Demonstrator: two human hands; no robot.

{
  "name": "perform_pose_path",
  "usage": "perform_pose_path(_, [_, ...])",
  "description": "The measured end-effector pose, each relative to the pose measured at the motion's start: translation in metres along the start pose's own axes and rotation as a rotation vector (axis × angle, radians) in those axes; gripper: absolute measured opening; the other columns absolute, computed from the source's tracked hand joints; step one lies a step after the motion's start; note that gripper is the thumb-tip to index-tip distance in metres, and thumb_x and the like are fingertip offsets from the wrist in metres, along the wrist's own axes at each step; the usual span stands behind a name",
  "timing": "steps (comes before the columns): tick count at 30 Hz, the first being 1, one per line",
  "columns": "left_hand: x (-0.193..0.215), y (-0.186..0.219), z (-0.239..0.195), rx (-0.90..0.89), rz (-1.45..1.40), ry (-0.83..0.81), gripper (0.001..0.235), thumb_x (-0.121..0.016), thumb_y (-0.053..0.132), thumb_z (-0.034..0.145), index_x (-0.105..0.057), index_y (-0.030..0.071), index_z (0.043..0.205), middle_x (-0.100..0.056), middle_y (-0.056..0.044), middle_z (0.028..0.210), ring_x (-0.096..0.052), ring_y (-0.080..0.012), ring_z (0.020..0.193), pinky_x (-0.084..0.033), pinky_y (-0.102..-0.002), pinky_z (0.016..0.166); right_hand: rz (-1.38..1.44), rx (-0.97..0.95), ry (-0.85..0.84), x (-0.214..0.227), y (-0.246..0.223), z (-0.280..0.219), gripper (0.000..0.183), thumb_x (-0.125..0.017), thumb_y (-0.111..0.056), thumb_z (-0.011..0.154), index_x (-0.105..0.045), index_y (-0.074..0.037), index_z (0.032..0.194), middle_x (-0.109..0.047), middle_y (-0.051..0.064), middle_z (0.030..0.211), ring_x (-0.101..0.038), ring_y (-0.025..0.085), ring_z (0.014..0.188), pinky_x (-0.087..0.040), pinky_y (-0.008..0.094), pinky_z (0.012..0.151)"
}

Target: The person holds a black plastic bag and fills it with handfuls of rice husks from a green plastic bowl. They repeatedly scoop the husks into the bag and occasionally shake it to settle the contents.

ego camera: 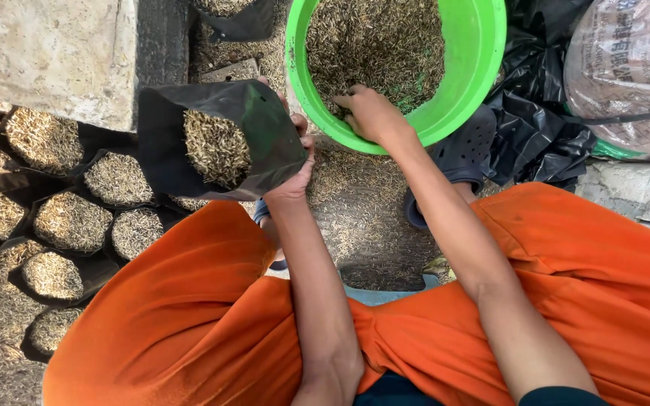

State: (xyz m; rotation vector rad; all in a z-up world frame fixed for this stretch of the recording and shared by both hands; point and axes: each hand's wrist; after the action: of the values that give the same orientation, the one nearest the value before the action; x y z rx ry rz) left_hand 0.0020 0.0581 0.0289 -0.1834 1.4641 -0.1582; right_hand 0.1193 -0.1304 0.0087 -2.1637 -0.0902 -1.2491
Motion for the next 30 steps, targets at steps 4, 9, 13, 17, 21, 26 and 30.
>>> perform_pose_path(4, [-0.030,-0.010,0.006,-0.008,0.012,-0.046,0.061,-0.058,0.046,0.110,-0.037,0.021,0.162,-0.052,-0.013,0.152,-0.051,-0.0373,0.145,-0.047,-0.068,0.115,0.054,-0.011,-0.010,0.015,0.015,-0.003,0.045,-0.079,-0.013,0.081,-0.074,-0.014,0.126,-0.073,0.021,0.116,-0.070,0.037,0.104,-0.054,0.044,0.098])
perform_pose_path(9, [-0.043,-0.014,0.014,-0.061,-0.026,-0.005,0.063,-0.056,0.054,0.107,-0.039,0.019,0.157,-0.039,-0.013,0.167,-0.036,-0.0405,0.154,-0.035,-0.071,0.121,0.165,-0.158,0.030,0.043,0.028,-0.018,0.042,-0.081,-0.015,0.079,-0.078,-0.019,0.121,-0.077,0.017,0.105,-0.076,0.028,0.082,-0.059,0.039,0.084])
perform_pose_path(13, [-0.034,-0.018,0.016,-0.090,0.032,-0.009,0.087,-0.057,0.066,0.096,-0.038,0.013,0.161,-0.039,-0.015,0.164,-0.037,-0.0408,0.151,-0.037,-0.066,0.120,0.227,-0.077,0.277,0.094,0.027,-0.042,0.038,-0.082,-0.012,0.082,-0.080,-0.019,0.119,-0.079,0.014,0.106,-0.075,0.021,0.086,-0.060,0.035,0.081])
perform_pose_path(17, [-0.006,-0.018,0.023,-0.364,0.223,0.483,0.080,-0.043,0.065,0.096,-0.040,0.009,0.152,-0.048,-0.020,0.147,-0.049,-0.0405,0.133,-0.046,-0.059,0.110,0.263,0.099,0.521,0.161,-0.015,-0.078,0.037,-0.084,-0.005,0.090,-0.077,-0.010,0.126,-0.074,0.014,0.121,-0.075,0.021,0.096,-0.062,0.032,0.082])
perform_pose_path(21, [0.006,-0.033,0.031,-0.419,0.538,0.386,0.063,-0.040,0.055,0.107,-0.042,0.010,0.151,-0.053,-0.014,0.143,-0.055,-0.0333,0.131,-0.049,-0.053,0.111,0.357,0.218,0.632,0.209,-0.085,-0.120,0.033,-0.078,-0.001,0.096,-0.071,-0.006,0.127,-0.070,0.014,0.128,-0.073,0.021,0.106,-0.065,0.029,0.087])
perform_pose_path(26, [-0.001,-0.045,0.040,-0.360,0.616,0.472,0.062,-0.039,0.055,0.110,-0.045,0.008,0.150,-0.055,-0.014,0.138,-0.056,-0.0316,0.128,-0.049,-0.051,0.112,0.309,0.419,0.551,0.210,-0.129,-0.119,0.043,-0.077,0.001,0.098,-0.065,-0.005,0.139,-0.062,0.020,0.143,-0.071,0.026,0.119,-0.063,0.032,0.095])
perform_pose_path(30, [-0.001,-0.053,0.041,-0.353,0.543,0.446,0.059,-0.039,0.053,0.111,-0.047,0.009,0.150,-0.056,-0.011,0.140,-0.056,-0.0301,0.129,-0.048,-0.050,0.113,0.594,0.485,0.520,0.195,-0.107,-0.104,0.041,-0.068,-0.002,0.109,-0.055,0.003,0.147,-0.063,0.020,0.144,-0.066,0.031,0.130,-0.061,0.038,0.106])
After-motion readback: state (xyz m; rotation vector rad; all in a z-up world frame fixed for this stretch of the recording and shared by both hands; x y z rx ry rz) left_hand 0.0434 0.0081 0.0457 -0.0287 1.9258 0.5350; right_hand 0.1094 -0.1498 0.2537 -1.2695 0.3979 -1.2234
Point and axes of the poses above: each hand's wrist, its own z-axis towards the middle knuckle, its own x-axis out of the back of the hand, y = z × x
